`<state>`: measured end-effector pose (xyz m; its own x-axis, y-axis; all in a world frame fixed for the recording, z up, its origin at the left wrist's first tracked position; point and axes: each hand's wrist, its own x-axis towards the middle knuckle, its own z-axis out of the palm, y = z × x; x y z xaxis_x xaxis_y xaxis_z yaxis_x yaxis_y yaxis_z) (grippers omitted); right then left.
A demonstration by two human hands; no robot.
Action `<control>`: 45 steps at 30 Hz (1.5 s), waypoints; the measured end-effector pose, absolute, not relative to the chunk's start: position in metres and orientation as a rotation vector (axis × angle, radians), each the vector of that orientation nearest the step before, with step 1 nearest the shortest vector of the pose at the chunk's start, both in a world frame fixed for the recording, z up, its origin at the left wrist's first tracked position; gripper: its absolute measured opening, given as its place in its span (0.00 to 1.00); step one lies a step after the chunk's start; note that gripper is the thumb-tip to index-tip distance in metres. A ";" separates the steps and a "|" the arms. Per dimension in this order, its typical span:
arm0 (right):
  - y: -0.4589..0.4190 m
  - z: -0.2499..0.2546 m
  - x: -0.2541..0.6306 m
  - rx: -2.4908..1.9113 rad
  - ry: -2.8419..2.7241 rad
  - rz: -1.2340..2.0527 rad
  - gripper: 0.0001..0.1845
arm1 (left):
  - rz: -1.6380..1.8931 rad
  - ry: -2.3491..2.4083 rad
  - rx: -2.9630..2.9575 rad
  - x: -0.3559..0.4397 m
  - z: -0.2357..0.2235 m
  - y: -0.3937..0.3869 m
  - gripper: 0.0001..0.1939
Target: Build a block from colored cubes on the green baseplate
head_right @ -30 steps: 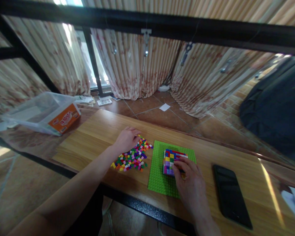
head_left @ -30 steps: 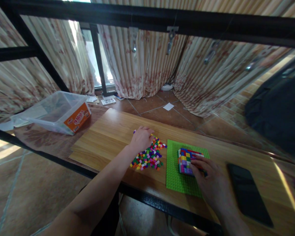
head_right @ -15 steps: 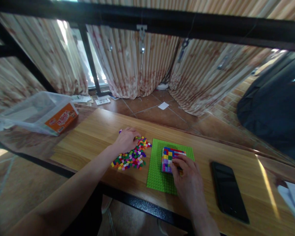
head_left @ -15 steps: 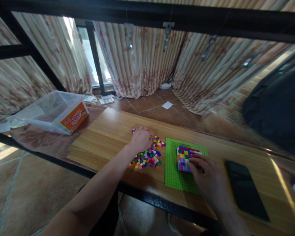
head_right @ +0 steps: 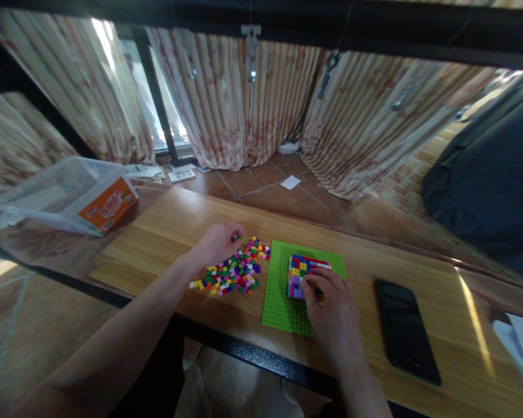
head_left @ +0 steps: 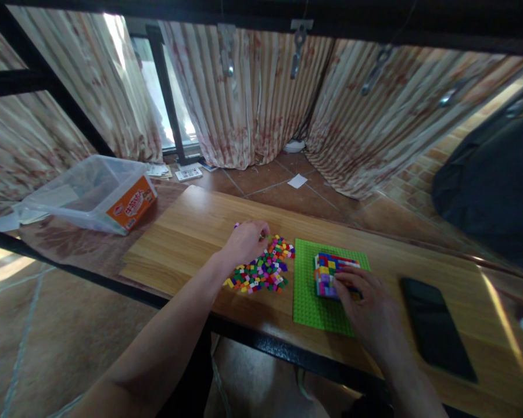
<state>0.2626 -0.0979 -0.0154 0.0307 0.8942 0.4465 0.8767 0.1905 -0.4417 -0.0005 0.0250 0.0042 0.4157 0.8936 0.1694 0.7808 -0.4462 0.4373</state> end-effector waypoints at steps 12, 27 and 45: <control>-0.095 -0.008 0.234 -1.547 -1.800 -0.004 0.09 | 0.715 1.057 2.039 -0.006 0.007 0.025 0.10; -0.096 0.000 0.214 -1.482 -1.768 0.216 0.10 | 0.797 0.703 1.802 0.047 -0.003 -0.025 0.14; -0.100 0.003 0.262 -1.632 -1.665 0.405 0.09 | 0.649 0.865 2.014 0.064 -0.008 -0.043 0.11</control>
